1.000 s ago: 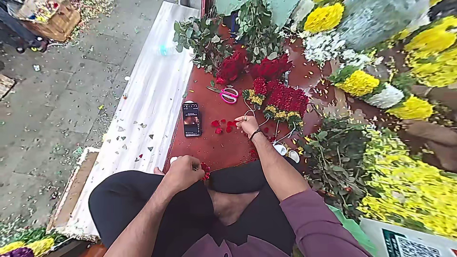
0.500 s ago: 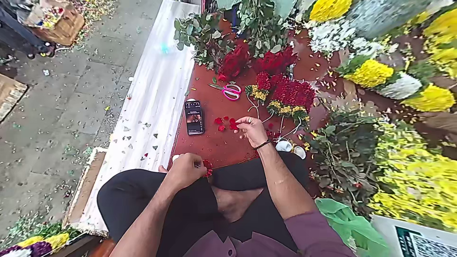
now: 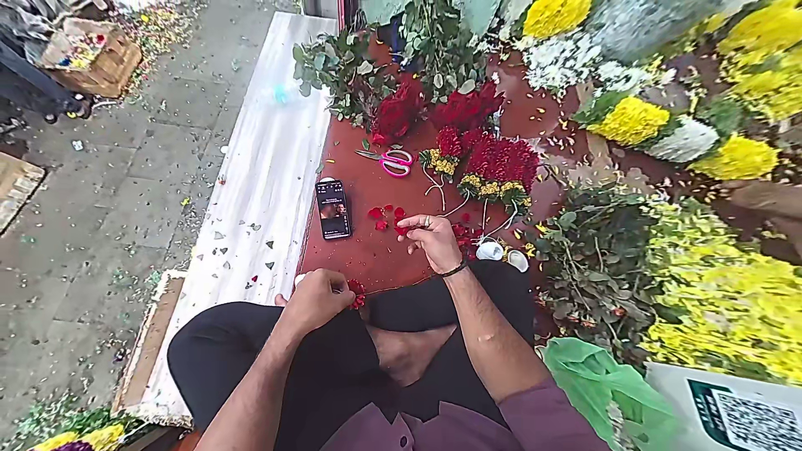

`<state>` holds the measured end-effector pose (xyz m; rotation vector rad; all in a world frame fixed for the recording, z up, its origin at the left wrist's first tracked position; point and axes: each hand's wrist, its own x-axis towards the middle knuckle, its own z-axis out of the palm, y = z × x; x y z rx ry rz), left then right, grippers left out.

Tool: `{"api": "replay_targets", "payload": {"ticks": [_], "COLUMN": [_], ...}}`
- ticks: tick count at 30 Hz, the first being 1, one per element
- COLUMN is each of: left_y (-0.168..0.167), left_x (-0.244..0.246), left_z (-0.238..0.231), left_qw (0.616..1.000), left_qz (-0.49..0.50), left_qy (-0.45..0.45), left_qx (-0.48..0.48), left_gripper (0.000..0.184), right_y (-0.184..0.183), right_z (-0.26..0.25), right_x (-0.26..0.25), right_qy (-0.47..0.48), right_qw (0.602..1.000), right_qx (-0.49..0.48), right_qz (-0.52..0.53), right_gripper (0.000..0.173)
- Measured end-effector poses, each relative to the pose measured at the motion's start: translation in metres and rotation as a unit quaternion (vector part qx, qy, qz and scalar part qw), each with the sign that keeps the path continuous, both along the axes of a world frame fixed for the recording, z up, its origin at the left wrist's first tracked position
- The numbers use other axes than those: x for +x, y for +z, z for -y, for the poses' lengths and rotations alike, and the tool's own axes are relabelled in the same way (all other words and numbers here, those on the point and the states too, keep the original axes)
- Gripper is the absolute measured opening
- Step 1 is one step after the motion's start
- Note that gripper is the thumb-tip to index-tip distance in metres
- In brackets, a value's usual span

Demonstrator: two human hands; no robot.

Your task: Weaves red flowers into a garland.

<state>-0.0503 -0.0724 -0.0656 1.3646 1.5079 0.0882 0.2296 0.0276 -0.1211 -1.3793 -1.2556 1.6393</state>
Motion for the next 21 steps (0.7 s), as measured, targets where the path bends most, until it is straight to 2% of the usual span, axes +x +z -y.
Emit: {"api": "replay_targets", "payload": {"ticks": [3,8,12,16,21], "left_y": [0.0,0.001,0.002,0.003,0.004], "left_x": [0.0,0.0,0.0,0.001,0.0], "left_z": [0.0,0.0,0.0,0.0,0.001], "left_qw": [1.0,1.0,0.999,0.998,0.995], "left_qz": [0.002,0.002,-0.007,-0.018,0.029], "left_qy": [0.001,0.016,0.032,0.052,0.094], "left_qx": [0.005,0.0,-0.001,-0.001,-0.011], "left_gripper": [0.023,0.023,0.022,0.022,0.021], "right_y": [-0.002,0.002,0.007,0.021,0.041], "right_z": [0.002,0.009,0.019,0.038,0.068], "right_x": [0.0,-0.008,-0.019,-0.031,-0.047], "right_qy": [0.003,0.002,-0.03,-0.079,-0.049], "right_qw": [0.999,0.998,0.999,0.993,0.979], "right_qx": [0.035,0.053,0.034,-0.011,-0.116], "right_qz": [-0.004,0.014,-0.005,-0.087,-0.158], "right_gripper": [0.034,0.02,0.017,0.027,0.04]}}
